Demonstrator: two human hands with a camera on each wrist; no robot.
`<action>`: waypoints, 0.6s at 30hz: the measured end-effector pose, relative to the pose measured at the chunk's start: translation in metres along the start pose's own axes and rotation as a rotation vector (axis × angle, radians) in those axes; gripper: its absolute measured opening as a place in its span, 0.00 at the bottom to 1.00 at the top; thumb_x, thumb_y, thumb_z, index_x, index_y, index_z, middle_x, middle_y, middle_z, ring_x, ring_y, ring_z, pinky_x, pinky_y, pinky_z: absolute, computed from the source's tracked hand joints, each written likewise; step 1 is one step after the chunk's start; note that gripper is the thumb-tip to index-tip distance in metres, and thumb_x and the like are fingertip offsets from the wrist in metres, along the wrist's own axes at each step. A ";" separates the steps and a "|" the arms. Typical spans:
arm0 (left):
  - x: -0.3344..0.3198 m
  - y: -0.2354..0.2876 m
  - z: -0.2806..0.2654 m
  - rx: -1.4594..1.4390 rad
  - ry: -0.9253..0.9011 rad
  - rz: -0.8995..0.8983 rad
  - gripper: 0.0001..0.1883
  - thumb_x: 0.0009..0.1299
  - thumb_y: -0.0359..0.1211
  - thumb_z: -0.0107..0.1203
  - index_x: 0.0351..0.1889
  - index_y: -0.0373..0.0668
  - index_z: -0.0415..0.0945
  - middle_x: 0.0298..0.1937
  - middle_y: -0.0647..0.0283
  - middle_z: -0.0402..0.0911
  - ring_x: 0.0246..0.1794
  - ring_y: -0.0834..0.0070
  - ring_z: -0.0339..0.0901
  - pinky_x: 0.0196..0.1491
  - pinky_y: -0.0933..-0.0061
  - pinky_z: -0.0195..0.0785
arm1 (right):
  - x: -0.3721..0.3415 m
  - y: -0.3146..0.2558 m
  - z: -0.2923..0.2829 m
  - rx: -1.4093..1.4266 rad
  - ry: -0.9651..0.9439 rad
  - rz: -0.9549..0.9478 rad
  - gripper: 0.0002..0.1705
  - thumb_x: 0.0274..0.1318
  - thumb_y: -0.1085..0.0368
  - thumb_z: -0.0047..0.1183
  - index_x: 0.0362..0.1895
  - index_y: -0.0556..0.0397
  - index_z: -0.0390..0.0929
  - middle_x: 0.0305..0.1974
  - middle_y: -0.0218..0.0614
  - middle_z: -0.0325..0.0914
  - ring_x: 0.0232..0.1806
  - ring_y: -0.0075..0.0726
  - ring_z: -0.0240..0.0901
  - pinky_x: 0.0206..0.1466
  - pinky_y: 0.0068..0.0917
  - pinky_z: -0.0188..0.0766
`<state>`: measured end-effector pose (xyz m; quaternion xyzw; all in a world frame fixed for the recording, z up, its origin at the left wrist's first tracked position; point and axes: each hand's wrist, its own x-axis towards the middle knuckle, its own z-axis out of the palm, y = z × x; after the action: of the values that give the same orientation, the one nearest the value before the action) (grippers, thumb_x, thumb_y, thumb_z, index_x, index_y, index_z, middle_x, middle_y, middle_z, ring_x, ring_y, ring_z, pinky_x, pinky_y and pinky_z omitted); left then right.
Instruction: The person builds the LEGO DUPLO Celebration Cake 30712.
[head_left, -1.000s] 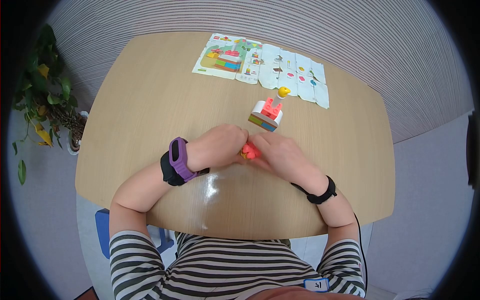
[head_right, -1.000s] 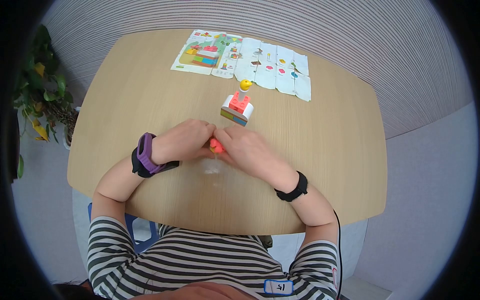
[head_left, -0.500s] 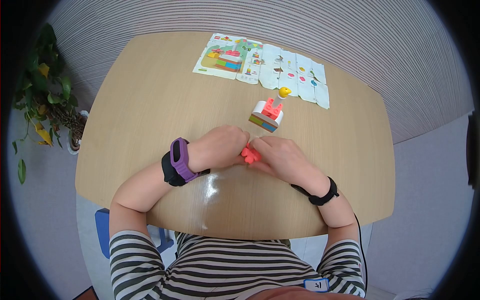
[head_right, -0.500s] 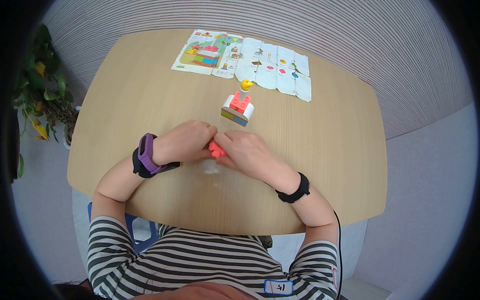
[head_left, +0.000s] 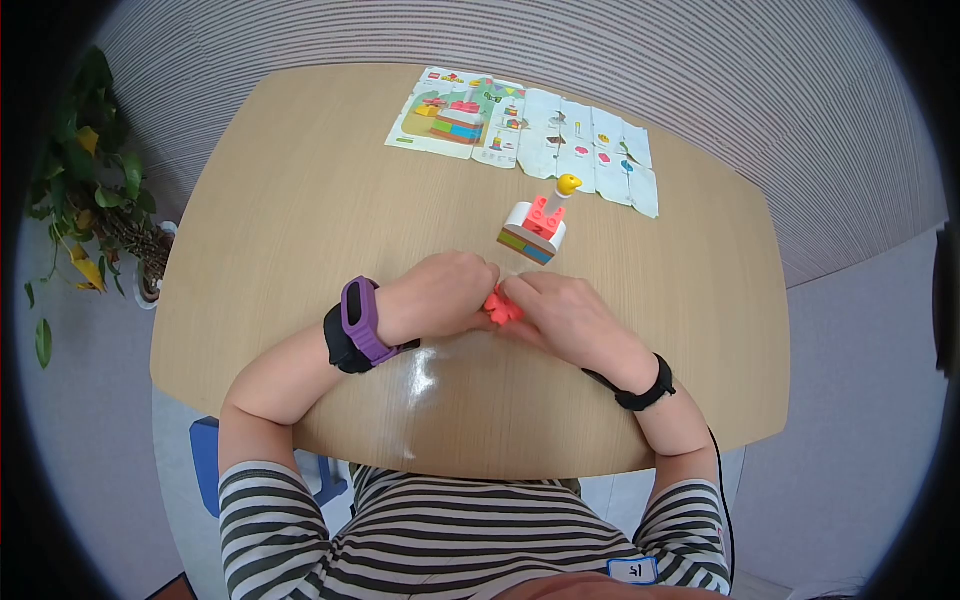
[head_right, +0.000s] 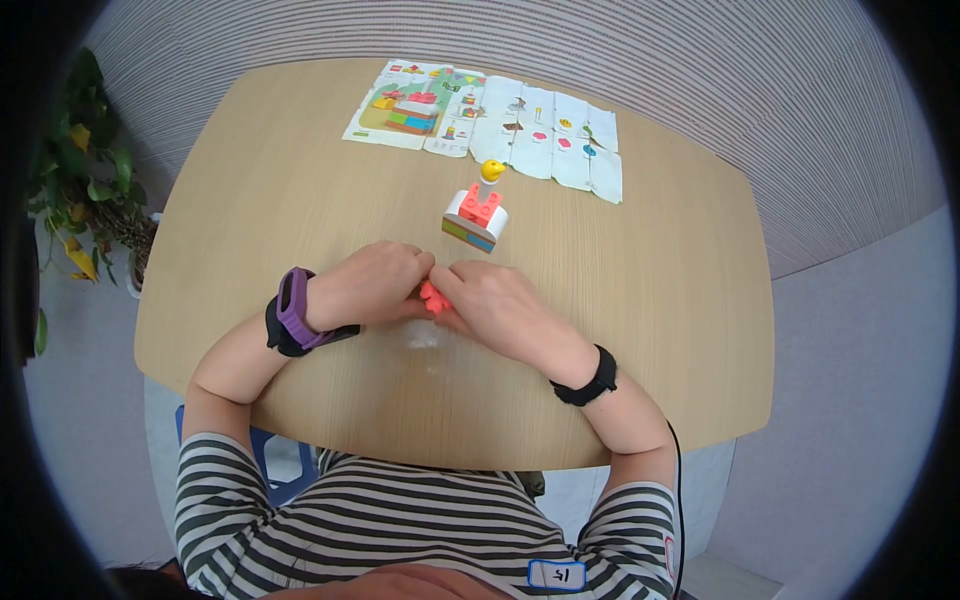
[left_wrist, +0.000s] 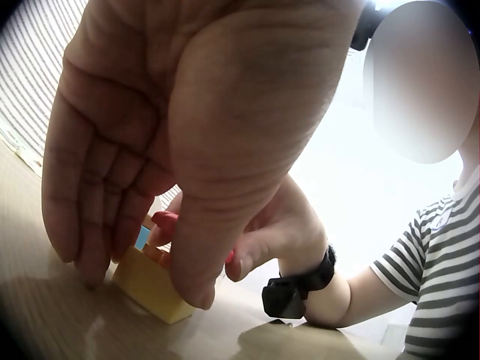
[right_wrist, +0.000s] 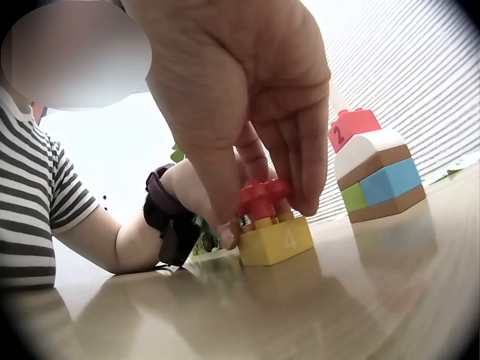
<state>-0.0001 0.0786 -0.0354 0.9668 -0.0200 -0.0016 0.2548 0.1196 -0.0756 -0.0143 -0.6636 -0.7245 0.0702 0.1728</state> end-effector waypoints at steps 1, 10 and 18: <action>0.000 0.000 0.000 -0.006 0.002 0.003 0.17 0.56 0.38 0.64 0.28 0.34 0.72 0.28 0.52 0.77 0.32 0.55 0.76 0.38 0.60 0.69 | 0.000 0.000 0.001 -0.002 0.007 0.002 0.17 0.46 0.62 0.61 0.35 0.53 0.67 0.28 0.38 0.72 0.31 0.46 0.73 0.31 0.39 0.70; 0.000 0.000 0.001 0.020 -0.018 -0.006 0.17 0.56 0.39 0.65 0.28 0.34 0.72 0.28 0.52 0.77 0.32 0.55 0.76 0.38 0.60 0.69 | -0.001 0.003 0.001 -0.048 0.013 0.005 0.16 0.47 0.62 0.60 0.34 0.53 0.67 0.27 0.38 0.72 0.30 0.45 0.73 0.30 0.38 0.70; 0.000 0.001 0.001 -0.003 -0.003 0.008 0.16 0.58 0.38 0.62 0.28 0.34 0.73 0.28 0.51 0.77 0.33 0.54 0.76 0.39 0.60 0.70 | 0.000 0.001 0.005 -0.037 -0.002 0.008 0.16 0.48 0.61 0.60 0.35 0.53 0.67 0.26 0.39 0.72 0.29 0.45 0.73 0.29 0.38 0.70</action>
<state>-0.0002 0.0770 -0.0362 0.9663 -0.0243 -0.0019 0.2564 0.1188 -0.0751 -0.0189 -0.6695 -0.7232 0.0584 0.1594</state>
